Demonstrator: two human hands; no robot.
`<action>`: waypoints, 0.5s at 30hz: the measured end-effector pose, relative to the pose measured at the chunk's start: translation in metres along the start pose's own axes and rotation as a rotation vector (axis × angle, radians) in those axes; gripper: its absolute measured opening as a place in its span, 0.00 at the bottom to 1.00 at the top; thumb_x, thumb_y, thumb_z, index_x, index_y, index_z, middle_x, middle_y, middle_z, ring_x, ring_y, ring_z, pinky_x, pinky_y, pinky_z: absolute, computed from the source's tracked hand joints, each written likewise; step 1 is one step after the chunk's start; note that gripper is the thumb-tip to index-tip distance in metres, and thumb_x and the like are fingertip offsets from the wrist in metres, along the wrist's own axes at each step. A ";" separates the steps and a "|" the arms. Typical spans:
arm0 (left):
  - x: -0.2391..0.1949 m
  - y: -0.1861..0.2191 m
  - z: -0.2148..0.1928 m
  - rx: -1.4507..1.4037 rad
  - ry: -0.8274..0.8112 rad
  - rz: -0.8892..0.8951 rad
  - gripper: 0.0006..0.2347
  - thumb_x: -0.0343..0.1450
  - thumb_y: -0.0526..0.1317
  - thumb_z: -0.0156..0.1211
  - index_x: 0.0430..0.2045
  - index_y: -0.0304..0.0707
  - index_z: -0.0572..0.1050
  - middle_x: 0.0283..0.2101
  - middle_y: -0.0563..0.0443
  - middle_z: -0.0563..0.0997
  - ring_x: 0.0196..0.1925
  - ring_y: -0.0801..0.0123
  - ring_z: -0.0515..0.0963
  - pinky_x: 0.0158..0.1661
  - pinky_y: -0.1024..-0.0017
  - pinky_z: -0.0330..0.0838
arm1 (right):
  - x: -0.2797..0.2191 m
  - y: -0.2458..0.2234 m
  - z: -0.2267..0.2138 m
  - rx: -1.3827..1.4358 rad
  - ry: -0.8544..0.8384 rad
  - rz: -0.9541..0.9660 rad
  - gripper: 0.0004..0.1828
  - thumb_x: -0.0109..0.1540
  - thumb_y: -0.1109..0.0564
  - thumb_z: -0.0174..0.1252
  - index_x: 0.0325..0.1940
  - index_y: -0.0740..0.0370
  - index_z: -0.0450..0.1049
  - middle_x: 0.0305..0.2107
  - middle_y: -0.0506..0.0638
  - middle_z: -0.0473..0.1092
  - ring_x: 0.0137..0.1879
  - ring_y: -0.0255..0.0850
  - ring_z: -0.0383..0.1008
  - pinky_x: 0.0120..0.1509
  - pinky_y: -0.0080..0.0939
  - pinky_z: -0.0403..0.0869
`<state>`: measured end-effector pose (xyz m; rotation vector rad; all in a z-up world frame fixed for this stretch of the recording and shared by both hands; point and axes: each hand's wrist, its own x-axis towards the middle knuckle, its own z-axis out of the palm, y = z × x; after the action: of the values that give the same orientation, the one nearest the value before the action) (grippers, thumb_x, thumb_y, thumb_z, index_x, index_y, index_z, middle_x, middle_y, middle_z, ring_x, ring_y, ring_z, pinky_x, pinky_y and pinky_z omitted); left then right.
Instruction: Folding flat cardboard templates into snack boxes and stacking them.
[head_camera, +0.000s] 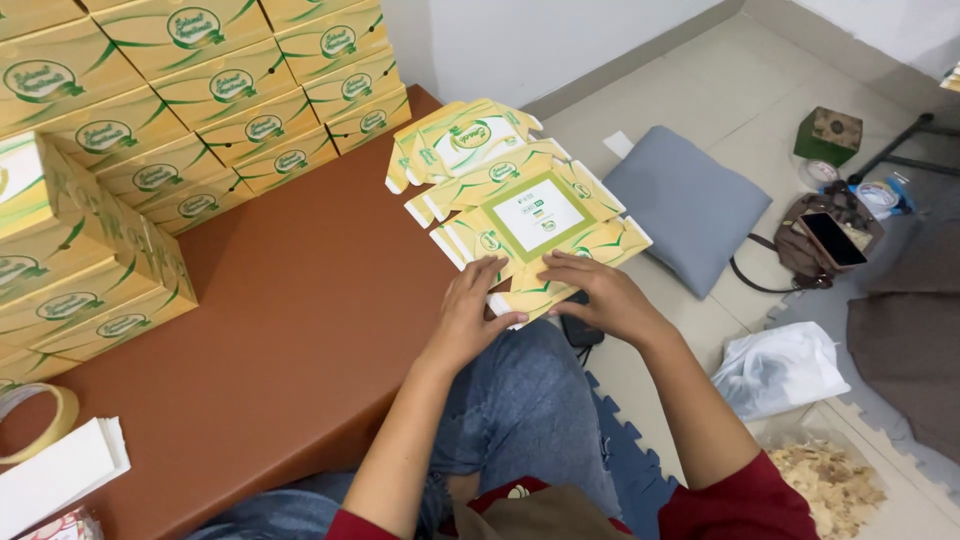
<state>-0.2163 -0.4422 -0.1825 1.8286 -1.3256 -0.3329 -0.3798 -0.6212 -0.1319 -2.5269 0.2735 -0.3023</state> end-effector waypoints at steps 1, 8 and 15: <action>0.000 0.001 -0.002 0.002 0.000 -0.007 0.36 0.61 0.51 0.72 0.64 0.37 0.65 0.62 0.35 0.68 0.69 0.40 0.65 0.66 0.47 0.57 | 0.002 0.002 0.001 0.005 -0.004 -0.002 0.29 0.52 0.55 0.73 0.57 0.56 0.78 0.57 0.55 0.73 0.70 0.52 0.65 0.72 0.53 0.66; -0.005 0.001 -0.008 -0.021 -0.051 0.002 0.41 0.58 0.52 0.76 0.66 0.39 0.63 0.63 0.36 0.67 0.71 0.40 0.62 0.67 0.46 0.55 | 0.010 0.002 -0.006 -0.054 -0.109 0.052 0.33 0.50 0.52 0.74 0.60 0.52 0.76 0.59 0.50 0.72 0.71 0.51 0.65 0.71 0.53 0.68; -0.007 -0.002 -0.006 -0.002 -0.044 0.010 0.41 0.57 0.51 0.76 0.66 0.39 0.64 0.61 0.36 0.69 0.72 0.43 0.61 0.69 0.47 0.52 | 0.020 -0.013 -0.021 -0.126 -0.186 0.099 0.32 0.49 0.55 0.73 0.57 0.52 0.77 0.57 0.51 0.74 0.68 0.52 0.69 0.70 0.54 0.69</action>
<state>-0.2142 -0.4327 -0.1826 1.8218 -1.3637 -0.3707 -0.3644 -0.6261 -0.1045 -2.6327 0.3524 -0.0110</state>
